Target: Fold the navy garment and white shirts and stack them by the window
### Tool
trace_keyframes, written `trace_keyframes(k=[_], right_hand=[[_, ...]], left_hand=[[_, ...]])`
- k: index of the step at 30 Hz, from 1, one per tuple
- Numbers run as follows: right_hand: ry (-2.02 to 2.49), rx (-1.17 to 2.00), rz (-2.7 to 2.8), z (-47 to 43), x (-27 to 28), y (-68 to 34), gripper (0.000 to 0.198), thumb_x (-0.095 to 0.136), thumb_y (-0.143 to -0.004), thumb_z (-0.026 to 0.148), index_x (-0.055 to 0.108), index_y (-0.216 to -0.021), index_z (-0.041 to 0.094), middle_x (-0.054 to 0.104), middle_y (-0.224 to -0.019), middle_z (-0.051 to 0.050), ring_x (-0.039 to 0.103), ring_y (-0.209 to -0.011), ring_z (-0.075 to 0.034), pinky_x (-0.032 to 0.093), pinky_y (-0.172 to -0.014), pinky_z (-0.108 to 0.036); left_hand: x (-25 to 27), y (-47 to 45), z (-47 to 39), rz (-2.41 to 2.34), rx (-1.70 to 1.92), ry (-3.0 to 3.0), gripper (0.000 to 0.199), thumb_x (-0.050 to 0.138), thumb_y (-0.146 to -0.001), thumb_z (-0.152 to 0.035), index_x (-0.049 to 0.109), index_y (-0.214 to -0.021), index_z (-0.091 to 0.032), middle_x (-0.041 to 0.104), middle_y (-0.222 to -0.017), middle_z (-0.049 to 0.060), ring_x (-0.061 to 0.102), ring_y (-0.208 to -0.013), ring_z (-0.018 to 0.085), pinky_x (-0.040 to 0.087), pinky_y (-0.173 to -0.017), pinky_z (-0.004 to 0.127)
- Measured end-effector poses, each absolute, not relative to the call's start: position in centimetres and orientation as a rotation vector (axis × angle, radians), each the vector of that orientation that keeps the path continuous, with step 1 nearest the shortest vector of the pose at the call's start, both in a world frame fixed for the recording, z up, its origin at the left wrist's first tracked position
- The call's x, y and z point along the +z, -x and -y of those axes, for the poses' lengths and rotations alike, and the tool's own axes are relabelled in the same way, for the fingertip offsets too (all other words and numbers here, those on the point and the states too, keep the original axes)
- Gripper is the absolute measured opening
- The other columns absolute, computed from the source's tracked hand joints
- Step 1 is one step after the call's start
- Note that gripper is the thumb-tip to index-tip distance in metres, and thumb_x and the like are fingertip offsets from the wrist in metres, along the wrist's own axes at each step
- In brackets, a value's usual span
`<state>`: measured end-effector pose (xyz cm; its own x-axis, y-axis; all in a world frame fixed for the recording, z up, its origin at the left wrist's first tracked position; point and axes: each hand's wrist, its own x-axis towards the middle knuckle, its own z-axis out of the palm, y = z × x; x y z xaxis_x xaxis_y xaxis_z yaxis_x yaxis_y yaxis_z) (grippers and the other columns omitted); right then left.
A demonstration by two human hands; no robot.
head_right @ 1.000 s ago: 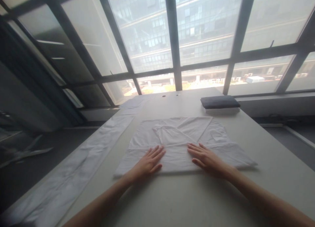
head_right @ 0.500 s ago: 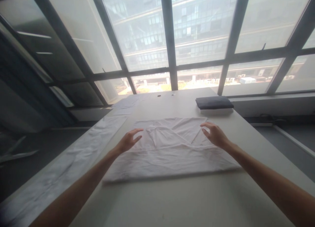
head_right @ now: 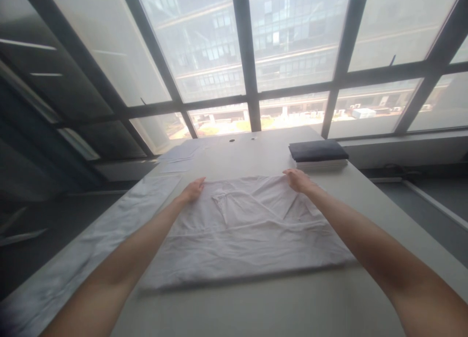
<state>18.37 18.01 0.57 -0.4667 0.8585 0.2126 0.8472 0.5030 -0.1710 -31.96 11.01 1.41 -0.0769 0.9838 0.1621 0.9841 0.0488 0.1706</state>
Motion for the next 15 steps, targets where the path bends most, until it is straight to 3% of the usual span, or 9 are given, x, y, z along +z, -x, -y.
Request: trace_keyframes(k=[4,10,15], right_hand=[[1.495,0.073,2.501,-19.6,-0.1,-18.3,0.046,0.047,-0.091,0.007,0.066,-0.132,0.015,0.070,-0.129,-0.016,0.064,-0.120,-0.028,0.046,-0.104,-0.036],[1.538,0.073,2.465,-20.1,0.2,-18.4,0.032,0.054,-0.090,0.014,0.076,-0.112,0.019,0.071,-0.123,-0.014,0.063,-0.117,-0.029,0.047,-0.100,-0.037],[1.495,0.041,2.417,-19.2,2.1,-19.2,0.027,0.054,-0.090,0.015,0.077,-0.105,0.018,0.071,-0.116,-0.013,0.064,-0.110,-0.027,0.048,-0.093,-0.034]], left_hand=[[1.3,32.6,-12.0,2.273,-0.362,2.083,0.047,0.052,-0.089,-0.018,0.064,-0.134,-0.016,0.068,-0.128,0.013,0.062,-0.122,0.025,0.045,-0.109,0.037],[3.0,33.2,-12.6,2.236,-0.426,2.064,0.023,0.058,-0.086,-0.024,0.079,-0.096,-0.022,0.071,-0.106,0.009,0.067,-0.107,0.025,0.051,-0.100,0.034],[5.6,33.6,-11.0,2.162,-0.579,2.105,0.023,0.058,-0.086,-0.030,0.077,-0.096,-0.020,0.075,-0.105,0.009,0.071,-0.099,0.024,0.053,-0.093,0.029]])
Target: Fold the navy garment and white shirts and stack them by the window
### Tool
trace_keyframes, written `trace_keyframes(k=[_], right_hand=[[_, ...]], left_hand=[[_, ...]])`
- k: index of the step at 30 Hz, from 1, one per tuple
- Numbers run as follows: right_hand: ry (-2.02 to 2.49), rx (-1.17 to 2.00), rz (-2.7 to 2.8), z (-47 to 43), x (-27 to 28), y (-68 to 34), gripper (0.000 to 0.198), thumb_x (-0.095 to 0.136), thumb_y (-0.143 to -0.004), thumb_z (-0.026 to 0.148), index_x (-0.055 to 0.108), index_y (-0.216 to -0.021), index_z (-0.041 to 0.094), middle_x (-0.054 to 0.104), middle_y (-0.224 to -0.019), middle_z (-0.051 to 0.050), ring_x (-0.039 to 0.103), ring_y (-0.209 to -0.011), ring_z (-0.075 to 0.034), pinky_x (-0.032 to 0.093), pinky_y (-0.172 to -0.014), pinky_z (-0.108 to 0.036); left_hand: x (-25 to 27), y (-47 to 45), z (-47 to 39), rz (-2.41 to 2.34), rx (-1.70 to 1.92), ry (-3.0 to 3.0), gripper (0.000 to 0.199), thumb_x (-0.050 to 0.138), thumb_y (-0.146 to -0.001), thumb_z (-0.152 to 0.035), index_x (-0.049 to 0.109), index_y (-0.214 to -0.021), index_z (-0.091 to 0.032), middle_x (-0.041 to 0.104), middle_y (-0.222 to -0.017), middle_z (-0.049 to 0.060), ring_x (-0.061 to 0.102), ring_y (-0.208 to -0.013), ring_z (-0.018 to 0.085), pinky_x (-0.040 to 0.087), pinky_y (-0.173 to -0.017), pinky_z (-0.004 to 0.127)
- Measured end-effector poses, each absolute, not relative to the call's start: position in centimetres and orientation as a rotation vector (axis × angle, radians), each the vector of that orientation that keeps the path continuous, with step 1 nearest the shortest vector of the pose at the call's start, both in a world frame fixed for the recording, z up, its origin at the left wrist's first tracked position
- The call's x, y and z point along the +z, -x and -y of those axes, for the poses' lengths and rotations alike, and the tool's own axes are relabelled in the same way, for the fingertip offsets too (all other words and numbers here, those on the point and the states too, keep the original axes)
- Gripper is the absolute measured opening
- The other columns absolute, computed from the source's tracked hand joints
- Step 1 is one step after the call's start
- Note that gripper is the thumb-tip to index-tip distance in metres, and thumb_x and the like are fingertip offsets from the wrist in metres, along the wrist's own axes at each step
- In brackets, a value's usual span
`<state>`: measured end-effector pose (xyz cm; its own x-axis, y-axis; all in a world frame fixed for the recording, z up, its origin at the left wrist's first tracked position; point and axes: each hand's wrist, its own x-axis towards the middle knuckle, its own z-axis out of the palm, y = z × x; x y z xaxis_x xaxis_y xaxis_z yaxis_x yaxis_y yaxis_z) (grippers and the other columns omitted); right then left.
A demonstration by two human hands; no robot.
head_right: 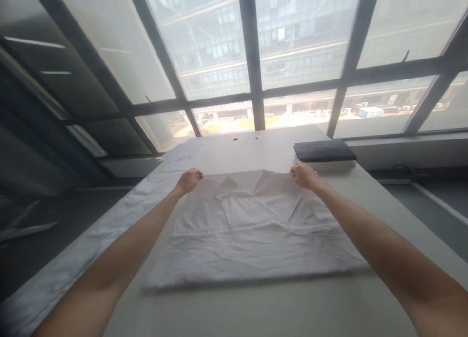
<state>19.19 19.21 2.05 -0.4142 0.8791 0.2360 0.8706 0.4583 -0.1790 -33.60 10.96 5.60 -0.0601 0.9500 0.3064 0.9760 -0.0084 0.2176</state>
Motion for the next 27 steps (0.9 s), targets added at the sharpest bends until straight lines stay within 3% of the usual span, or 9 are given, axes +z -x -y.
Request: trace_keyframes(k=[14,27], right_hand=[[1.120,-0.126,2.362,-13.5,3.9,-22.0,0.022,0.054,-0.089,0.015,0.075,-0.093,0.018,0.075,-0.096,-0.010,0.066,-0.097,-0.026,0.046,-0.088,-0.034],[1.030,-0.189,2.551,-6.5,1.7,-24.1,0.021,0.051,-0.088,0.008,0.069,-0.089,0.021,0.071,-0.095,-0.008,0.063,-0.090,-0.025,0.043,-0.083,-0.036]], left_hand=[[7.9,31.2,0.8,1.816,-0.968,2.132,0.027,0.053,-0.094,-0.039,0.073,-0.096,-0.020,0.077,-0.100,0.008,0.071,-0.098,0.025,0.053,-0.094,0.035],[4.1,29.4,10.0,1.789,-0.720,2.360,0.020,0.052,-0.098,-0.031,0.071,-0.094,-0.025,0.074,-0.098,0.005,0.068,-0.095,0.023,0.052,-0.091,0.037]])
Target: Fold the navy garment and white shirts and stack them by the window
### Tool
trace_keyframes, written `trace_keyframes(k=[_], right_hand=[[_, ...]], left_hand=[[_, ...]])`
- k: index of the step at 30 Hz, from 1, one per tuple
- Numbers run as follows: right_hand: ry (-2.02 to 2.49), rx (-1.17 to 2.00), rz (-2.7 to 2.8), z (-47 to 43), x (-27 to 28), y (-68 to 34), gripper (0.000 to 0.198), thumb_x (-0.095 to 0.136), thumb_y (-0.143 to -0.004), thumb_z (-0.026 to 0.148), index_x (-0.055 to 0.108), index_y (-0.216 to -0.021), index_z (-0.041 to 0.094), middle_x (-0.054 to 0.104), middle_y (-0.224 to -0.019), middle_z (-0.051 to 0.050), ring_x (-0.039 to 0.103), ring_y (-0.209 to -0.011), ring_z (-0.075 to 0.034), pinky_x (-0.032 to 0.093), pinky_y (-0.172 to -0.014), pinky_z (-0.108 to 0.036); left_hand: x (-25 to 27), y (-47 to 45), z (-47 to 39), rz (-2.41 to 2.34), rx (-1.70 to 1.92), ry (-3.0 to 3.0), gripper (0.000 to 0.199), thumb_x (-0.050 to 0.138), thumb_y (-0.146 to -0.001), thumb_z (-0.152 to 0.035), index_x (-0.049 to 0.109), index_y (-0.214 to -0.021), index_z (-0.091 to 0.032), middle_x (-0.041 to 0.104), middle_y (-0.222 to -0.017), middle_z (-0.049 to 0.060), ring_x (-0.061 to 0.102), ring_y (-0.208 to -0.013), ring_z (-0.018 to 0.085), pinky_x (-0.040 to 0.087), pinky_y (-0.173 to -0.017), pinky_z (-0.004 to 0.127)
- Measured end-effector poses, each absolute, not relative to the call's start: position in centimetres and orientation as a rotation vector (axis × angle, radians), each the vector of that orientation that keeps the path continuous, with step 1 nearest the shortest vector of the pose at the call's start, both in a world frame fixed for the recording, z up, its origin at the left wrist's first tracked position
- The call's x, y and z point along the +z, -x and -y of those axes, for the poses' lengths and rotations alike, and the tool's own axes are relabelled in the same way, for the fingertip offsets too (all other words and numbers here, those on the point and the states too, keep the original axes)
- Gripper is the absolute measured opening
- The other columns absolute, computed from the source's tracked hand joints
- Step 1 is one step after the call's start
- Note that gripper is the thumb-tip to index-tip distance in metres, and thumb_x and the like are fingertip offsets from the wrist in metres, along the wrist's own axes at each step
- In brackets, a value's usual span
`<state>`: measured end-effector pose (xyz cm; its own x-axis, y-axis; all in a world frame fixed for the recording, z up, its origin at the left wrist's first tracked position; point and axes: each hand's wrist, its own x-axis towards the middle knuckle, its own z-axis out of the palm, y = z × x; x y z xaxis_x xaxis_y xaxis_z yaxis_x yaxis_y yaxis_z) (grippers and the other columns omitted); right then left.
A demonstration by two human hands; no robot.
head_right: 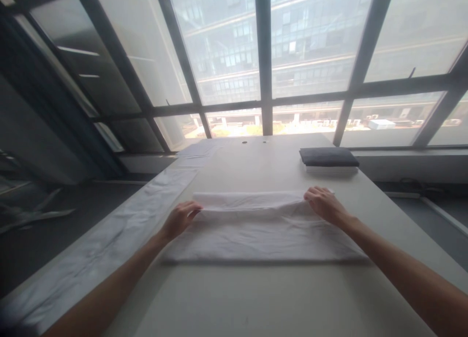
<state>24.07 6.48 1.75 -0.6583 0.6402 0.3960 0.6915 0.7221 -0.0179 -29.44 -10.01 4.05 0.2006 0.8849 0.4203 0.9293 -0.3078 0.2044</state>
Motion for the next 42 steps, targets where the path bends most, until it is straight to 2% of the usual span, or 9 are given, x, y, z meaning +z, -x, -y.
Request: trace_keyframes(k=[10,13,16,20,22,25,28,33,42], right_hand=[[1.062,-0.128,2.604,-6.2,0.9,-24.2,0.024,0.052,-0.087,0.005,0.070,-0.090,0.021,0.071,-0.098,-0.008,0.063,-0.090,-0.023,0.043,-0.080,-0.032],[1.042,-0.099,2.603,-6.3,1.0,-24.2,0.025,0.052,-0.085,0.005,0.070,-0.089,0.021,0.071,-0.098,-0.008,0.062,-0.087,-0.023,0.044,-0.080,-0.033],[1.028,-0.029,2.590,-6.4,0.7,-24.1,0.026,0.052,-0.082,0.004,0.069,-0.088,0.022,0.070,-0.097,-0.007,0.063,-0.089,-0.023,0.045,-0.082,-0.033],[1.020,0.063,2.551,-6.5,-0.1,-24.3,0.027,0.051,-0.079,0.004,0.068,-0.089,0.022,0.069,-0.098,-0.008,0.063,-0.094,-0.024,0.048,-0.083,-0.034],[1.015,0.090,2.526,-6.4,-0.5,-24.4,0.026,0.050,-0.081,0.006,0.068,-0.091,0.022,0.069,-0.099,-0.008,0.063,-0.095,-0.025,0.049,-0.084,-0.035],[1.009,0.128,2.487,-6.2,-1.0,-24.6,0.023,0.050,-0.085,0.011,0.069,-0.094,0.022,0.070,-0.100,-0.009,0.065,-0.096,-0.026,0.050,-0.086,-0.036],[1.011,0.158,2.454,-6.2,-1.3,-24.7,0.024,0.051,-0.085,0.012,0.070,-0.095,0.023,0.071,-0.103,-0.009,0.065,-0.100,-0.027,0.051,-0.088,-0.038],[1.025,0.188,2.430,-6.4,-1.6,-24.7,0.026,0.052,-0.082,0.012,0.071,-0.094,0.023,0.071,-0.105,-0.008,0.066,-0.102,-0.027,0.052,-0.091,-0.040],[1.005,0.161,2.451,-6.4,-1.8,-24.8,0.027,0.053,-0.081,0.012,0.074,-0.094,0.023,0.072,-0.104,-0.008,0.067,-0.101,-0.027,0.053,-0.090,-0.038]], left_hand=[[4.3,29.0,11.1,1.903,-0.509,2.473,0.020,0.054,-0.090,-0.021,0.073,-0.093,-0.027,0.074,-0.101,0.003,0.070,-0.093,0.023,0.054,-0.086,0.035],[5.2,27.8,10.1,1.868,-0.506,2.445,0.024,0.054,-0.092,-0.025,0.073,-0.108,-0.027,0.073,-0.110,0.004,0.068,-0.102,0.024,0.052,-0.095,0.037],[5.5,25.2,7.8,1.821,-0.630,2.368,0.037,0.045,-0.097,-0.026,0.067,-0.127,-0.024,0.069,-0.126,0.008,0.063,-0.118,0.024,0.047,-0.107,0.040],[3.8,21.8,3.7,1.872,-0.539,2.367,0.048,0.040,-0.102,-0.030,0.053,-0.146,-0.019,0.054,-0.150,0.012,0.046,-0.142,0.027,0.031,-0.121,0.048],[2.5,21.3,2.4,1.991,-0.387,2.386,0.052,0.037,-0.104,-0.038,0.045,-0.153,-0.023,0.043,-0.159,0.011,0.033,-0.150,0.030,0.023,-0.122,0.056],[1.0,21.8,1.6,2.138,-0.219,2.448,0.058,0.029,-0.106,-0.048,0.030,-0.160,-0.028,0.029,-0.166,0.010,0.022,-0.154,0.032,0.018,-0.121,0.061],[0.4,22.5,1.6,2.162,-0.160,2.482,0.063,0.025,-0.106,-0.053,0.021,-0.163,-0.027,0.020,-0.169,0.011,0.015,-0.156,0.032,0.014,-0.122,0.061],[0.2,22.7,1.5,2.159,-0.102,2.483,0.066,0.025,-0.105,-0.056,0.017,-0.164,-0.027,0.014,-0.170,0.012,0.011,-0.157,0.032,0.011,-0.122,0.060],[-0.1,22.5,1.7,2.148,-0.174,2.459,0.064,0.029,-0.105,-0.055,0.021,-0.163,-0.028,0.016,-0.170,0.012,0.013,-0.156,0.032,0.011,-0.122,0.062]])
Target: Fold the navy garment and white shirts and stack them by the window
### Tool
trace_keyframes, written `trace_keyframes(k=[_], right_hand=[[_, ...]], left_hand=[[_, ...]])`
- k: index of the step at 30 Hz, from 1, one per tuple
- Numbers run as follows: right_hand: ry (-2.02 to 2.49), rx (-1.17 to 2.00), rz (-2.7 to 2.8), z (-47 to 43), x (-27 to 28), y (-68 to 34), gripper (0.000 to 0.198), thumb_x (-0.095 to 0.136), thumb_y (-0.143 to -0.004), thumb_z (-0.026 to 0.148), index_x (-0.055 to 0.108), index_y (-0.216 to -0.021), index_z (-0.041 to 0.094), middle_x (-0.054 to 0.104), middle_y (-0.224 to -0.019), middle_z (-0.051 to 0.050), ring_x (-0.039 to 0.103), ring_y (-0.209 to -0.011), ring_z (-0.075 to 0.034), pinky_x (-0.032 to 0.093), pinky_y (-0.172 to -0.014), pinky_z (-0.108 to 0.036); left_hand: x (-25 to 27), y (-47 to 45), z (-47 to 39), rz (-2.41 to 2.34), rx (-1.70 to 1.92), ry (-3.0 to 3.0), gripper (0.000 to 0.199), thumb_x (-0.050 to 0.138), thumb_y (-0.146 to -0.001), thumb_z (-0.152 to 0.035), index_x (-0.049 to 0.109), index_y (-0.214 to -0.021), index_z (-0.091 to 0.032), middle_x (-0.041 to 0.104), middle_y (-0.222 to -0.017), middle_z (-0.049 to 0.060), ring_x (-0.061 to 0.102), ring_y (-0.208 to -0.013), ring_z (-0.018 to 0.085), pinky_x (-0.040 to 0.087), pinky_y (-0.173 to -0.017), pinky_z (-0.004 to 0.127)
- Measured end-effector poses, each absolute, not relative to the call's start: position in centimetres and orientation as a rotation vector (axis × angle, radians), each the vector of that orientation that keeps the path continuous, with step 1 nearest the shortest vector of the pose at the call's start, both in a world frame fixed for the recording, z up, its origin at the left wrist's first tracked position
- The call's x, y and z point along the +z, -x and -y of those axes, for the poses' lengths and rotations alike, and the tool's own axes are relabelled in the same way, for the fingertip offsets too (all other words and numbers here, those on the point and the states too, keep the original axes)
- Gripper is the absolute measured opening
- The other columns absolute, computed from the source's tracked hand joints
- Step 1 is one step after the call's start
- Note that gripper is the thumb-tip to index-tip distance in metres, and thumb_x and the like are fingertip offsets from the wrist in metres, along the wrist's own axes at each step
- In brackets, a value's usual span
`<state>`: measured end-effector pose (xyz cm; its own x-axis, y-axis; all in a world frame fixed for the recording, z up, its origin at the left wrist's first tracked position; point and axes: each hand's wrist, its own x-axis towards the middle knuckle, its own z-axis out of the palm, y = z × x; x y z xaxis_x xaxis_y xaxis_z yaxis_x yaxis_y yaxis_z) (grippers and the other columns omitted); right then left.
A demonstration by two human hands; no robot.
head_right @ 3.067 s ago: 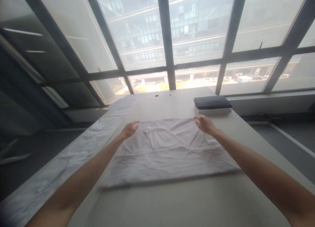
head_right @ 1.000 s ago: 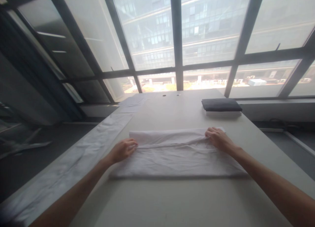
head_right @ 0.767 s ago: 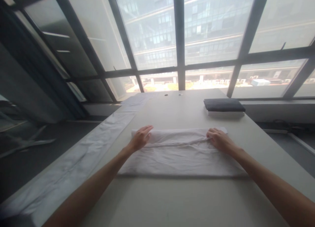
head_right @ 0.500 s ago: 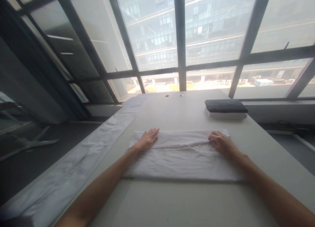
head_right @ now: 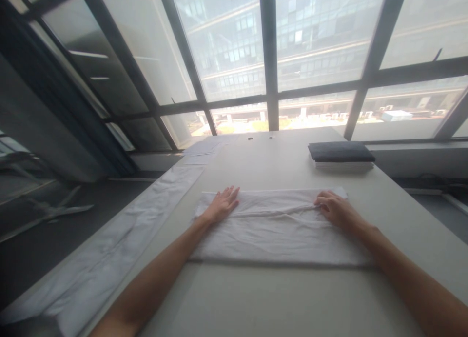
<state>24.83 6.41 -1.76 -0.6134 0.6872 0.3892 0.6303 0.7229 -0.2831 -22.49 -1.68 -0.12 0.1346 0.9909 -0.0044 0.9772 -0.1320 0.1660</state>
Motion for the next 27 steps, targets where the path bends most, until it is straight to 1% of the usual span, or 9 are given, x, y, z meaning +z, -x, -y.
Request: trace_keyframes(k=[5,10,13,15,17,20,23,24,27], right_hand=[[1.031,0.159,2.444,-6.3,-1.7,-24.7,0.026,0.052,-0.083,0.015,0.074,-0.094,0.023,0.072,-0.105,-0.008,0.067,-0.102,-0.028,0.052,-0.091,-0.039],[1.031,0.178,2.434,-6.2,-1.6,-24.8,0.026,0.051,-0.084,0.017,0.073,-0.096,0.023,0.071,-0.107,-0.009,0.066,-0.106,-0.028,0.052,-0.092,-0.041],[1.025,0.193,2.430,-6.1,-1.6,-24.8,0.027,0.051,-0.084,0.016,0.073,-0.098,0.023,0.071,-0.108,-0.009,0.065,-0.107,-0.028,0.052,-0.093,-0.040],[1.022,0.199,2.431,-6.1,-1.6,-24.9,0.026,0.052,-0.084,0.017,0.073,-0.099,0.024,0.071,-0.108,-0.009,0.066,-0.107,-0.028,0.052,-0.093,-0.040],[1.022,0.200,2.436,-6.2,-1.6,-24.9,0.026,0.053,-0.085,0.017,0.073,-0.099,0.023,0.071,-0.109,-0.009,0.066,-0.106,-0.027,0.052,-0.092,-0.039],[1.022,0.200,2.438,-6.2,-1.6,-24.9,0.025,0.052,-0.086,0.019,0.073,-0.099,0.023,0.071,-0.109,-0.008,0.067,-0.103,-0.026,0.052,-0.091,-0.038],[1.021,0.214,2.435,-6.3,-1.5,-24.9,0.025,0.052,-0.088,0.021,0.074,-0.099,0.024,0.071,-0.108,-0.008,0.067,-0.102,-0.025,0.053,-0.090,-0.037],[1.024,0.223,2.434,-6.4,-1.5,-24.9,0.024,0.052,-0.088,0.022,0.074,-0.099,0.023,0.072,-0.107,-0.008,0.067,-0.101,-0.025,0.053,-0.089,-0.037],[1.035,0.255,2.429,-6.8,-1.3,-25.1,0.022,0.054,-0.087,0.025,0.074,-0.096,0.023,0.072,-0.105,-0.009,0.068,-0.098,-0.026,0.054,-0.086,-0.037]], left_hand=[[0.5,22.4,2.2,-1.841,0.271,-2.387,0.061,0.036,-0.105,-0.051,0.028,-0.161,-0.029,0.017,-0.170,0.009,0.011,-0.157,0.031,0.014,-0.121,0.063],[2.7,23.3,3.1,-1.555,0.208,-2.405,0.068,0.058,-0.096,-0.058,0.038,-0.157,-0.037,0.016,-0.170,0.005,0.011,-0.156,0.037,0.019,-0.122,0.060],[3.6,24.4,3.4,-1.429,0.230,-2.356,0.066,0.068,-0.090,-0.054,0.047,-0.151,-0.040,0.015,-0.171,0.002,0.009,-0.156,0.035,0.022,-0.123,0.054],[3.8,24.8,3.4,-1.395,0.291,-2.341,0.062,0.073,-0.088,-0.050,0.054,-0.146,-0.039,0.021,-0.169,0.003,0.014,-0.156,0.033,0.025,-0.123,0.051],[3.9,24.7,3.5,-1.386,0.365,-2.367,0.054,0.079,-0.084,-0.043,0.065,-0.136,-0.036,0.033,-0.164,0.006,0.025,-0.153,0.032,0.029,-0.122,0.049],[4.5,23.9,3.6,-1.350,0.446,-2.481,0.034,0.084,-0.079,-0.033,0.077,-0.112,-0.031,0.046,-0.152,0.006,0.037,-0.145,0.030,0.033,-0.120,0.045],[5.7,23.0,4.0,-1.341,0.393,-2.563,0.010,0.081,-0.080,-0.024,0.077,-0.089,-0.026,0.054,-0.139,0.005,0.048,-0.133,0.026,0.039,-0.115,0.039],[6.1,22.8,4.2,-1.350,0.337,-2.575,0.007,0.079,-0.080,-0.021,0.075,-0.085,-0.025,0.057,-0.134,0.004,0.051,-0.128,0.024,0.041,-0.112,0.037],[7.2,22.8,4.6,-1.472,0.117,-2.558,0.015,0.076,-0.075,-0.013,0.073,-0.086,-0.023,0.062,-0.123,0.004,0.058,-0.116,0.023,0.044,-0.105,0.034]])
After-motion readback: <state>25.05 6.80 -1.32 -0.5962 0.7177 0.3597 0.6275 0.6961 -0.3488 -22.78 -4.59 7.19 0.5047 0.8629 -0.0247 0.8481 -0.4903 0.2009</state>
